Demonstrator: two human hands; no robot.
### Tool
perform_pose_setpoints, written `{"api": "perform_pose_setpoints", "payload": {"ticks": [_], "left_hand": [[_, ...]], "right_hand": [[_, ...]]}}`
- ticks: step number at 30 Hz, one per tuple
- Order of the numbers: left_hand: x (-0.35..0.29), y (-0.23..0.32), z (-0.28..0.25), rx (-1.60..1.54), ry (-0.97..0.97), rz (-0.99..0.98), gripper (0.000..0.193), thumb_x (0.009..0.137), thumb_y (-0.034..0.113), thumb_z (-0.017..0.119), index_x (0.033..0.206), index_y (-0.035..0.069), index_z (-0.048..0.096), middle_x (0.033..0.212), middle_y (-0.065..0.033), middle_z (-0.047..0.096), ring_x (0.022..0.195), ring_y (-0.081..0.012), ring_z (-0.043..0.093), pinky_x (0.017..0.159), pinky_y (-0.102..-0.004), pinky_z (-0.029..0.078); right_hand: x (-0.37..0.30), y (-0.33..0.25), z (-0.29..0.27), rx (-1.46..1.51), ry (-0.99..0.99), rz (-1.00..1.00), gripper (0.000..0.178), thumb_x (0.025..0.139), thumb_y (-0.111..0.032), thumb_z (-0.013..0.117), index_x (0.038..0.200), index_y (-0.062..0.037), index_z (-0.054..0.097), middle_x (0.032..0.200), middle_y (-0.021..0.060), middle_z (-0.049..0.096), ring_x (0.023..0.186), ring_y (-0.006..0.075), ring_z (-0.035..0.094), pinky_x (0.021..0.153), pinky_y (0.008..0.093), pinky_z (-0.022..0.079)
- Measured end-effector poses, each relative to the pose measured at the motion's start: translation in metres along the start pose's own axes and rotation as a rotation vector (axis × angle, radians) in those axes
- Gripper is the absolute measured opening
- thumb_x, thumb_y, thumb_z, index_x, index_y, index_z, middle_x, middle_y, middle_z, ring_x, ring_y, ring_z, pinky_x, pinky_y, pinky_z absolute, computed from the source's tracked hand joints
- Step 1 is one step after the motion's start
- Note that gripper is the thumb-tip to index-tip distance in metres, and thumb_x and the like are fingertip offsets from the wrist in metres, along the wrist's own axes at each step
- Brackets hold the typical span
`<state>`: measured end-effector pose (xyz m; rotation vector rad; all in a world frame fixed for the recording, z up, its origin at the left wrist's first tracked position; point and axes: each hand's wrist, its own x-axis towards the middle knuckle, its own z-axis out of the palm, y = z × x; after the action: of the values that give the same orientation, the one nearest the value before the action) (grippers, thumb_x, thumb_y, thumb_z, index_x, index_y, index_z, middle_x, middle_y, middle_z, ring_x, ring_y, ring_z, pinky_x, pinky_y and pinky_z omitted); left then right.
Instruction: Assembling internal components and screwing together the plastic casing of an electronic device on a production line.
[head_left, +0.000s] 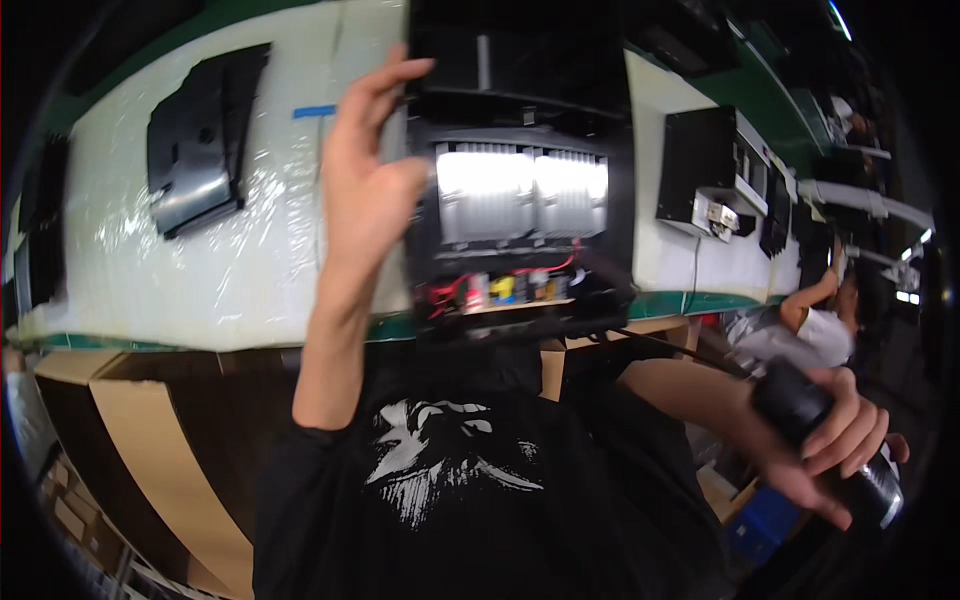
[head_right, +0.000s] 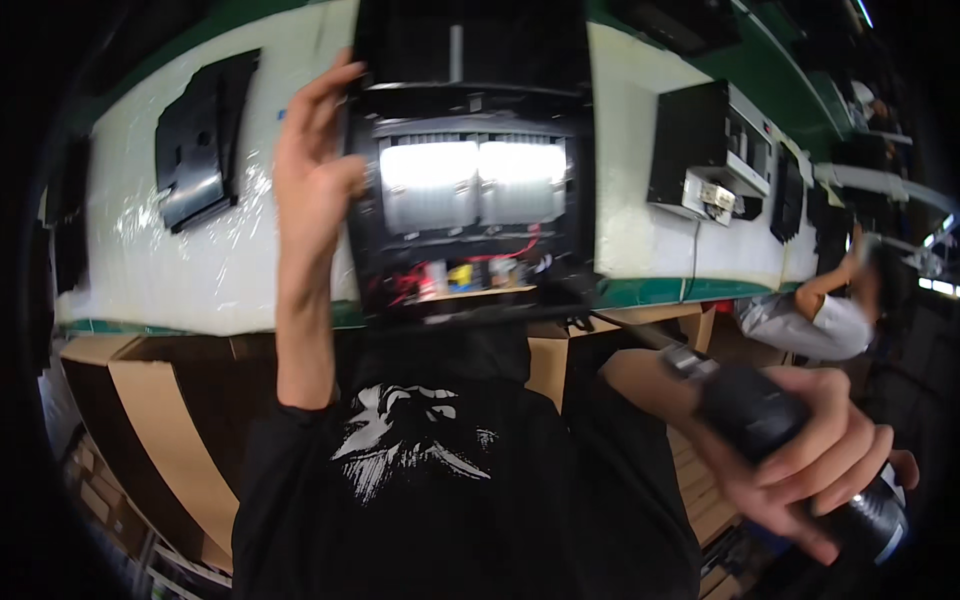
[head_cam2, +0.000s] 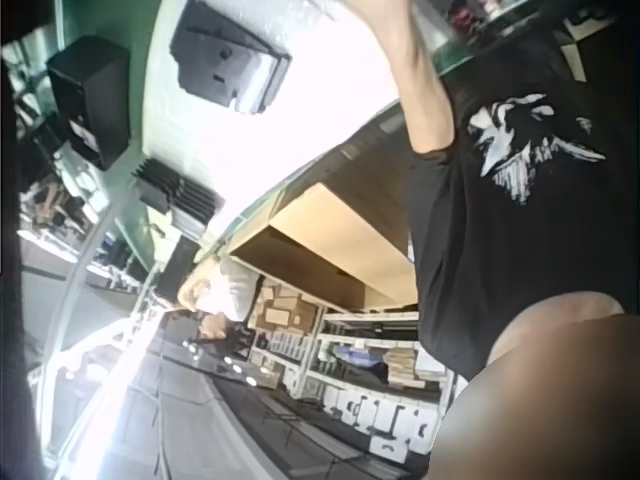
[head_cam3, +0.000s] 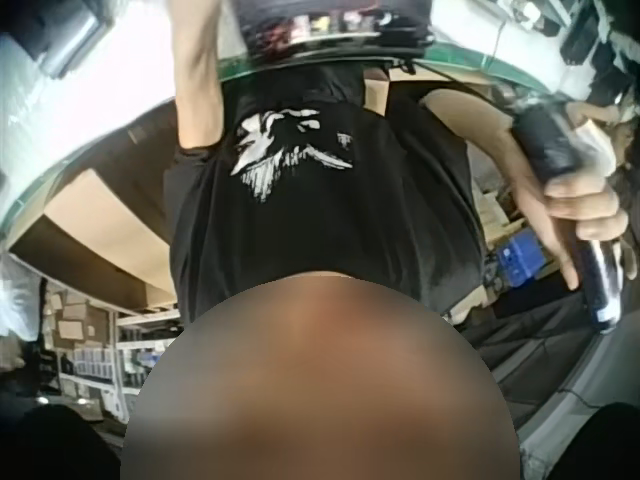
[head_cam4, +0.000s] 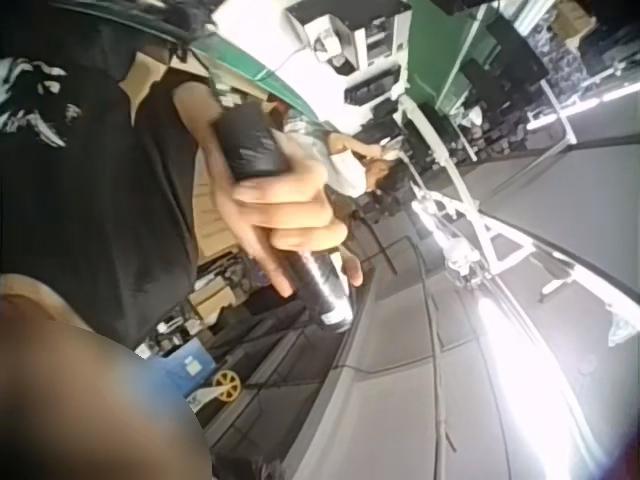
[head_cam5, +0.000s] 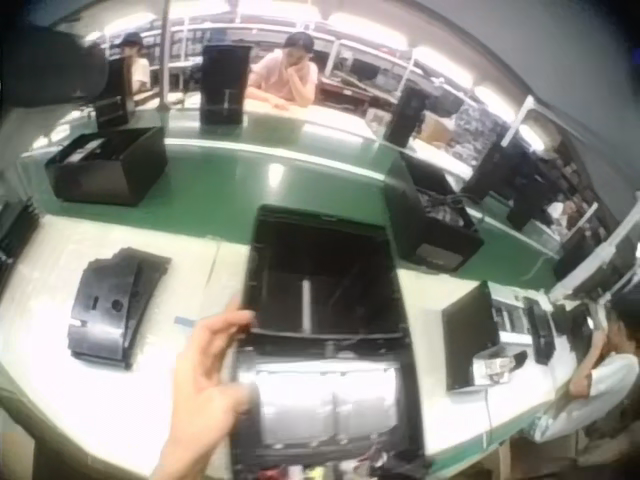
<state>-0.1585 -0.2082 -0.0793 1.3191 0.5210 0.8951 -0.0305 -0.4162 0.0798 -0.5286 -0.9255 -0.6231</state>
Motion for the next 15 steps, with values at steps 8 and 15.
{"api": "perform_pose_setpoints", "payload": {"ticks": [8, 15], "left_hand": [[-0.03, 0.013, -0.027, 0.189, 0.001, -0.006, 0.069, 0.049, -0.01, 0.034, 0.116, -0.003, 0.046, 0.142, -0.0232, 0.034, 0.136, -0.0301, 0.028, 0.112, -0.0341, 0.015], [-0.034, 0.015, -0.028, 0.282, 0.047, -0.062, 0.076, 0.047, -0.007, 0.036, 0.122, -0.002, 0.045, 0.143, -0.0209, 0.034, 0.137, -0.0281, 0.026, 0.112, -0.0308, 0.018]], "right_hand": [[0.088, 0.007, -0.155, -0.493, -0.273, 0.056, 0.073, 0.079, -0.079, 0.028, 0.114, -0.0164, 0.044, 0.067, 0.0123, 0.053, 0.046, 0.0221, 0.045, 0.041, 0.0336, 0.039], [0.076, 0.028, -0.203, -0.661, -0.078, 0.133, 0.086, 0.077, -0.082, 0.022, 0.076, -0.0013, 0.053, 0.061, 0.0118, 0.052, 0.044, 0.0245, 0.046, 0.047, 0.0374, 0.044]]}}
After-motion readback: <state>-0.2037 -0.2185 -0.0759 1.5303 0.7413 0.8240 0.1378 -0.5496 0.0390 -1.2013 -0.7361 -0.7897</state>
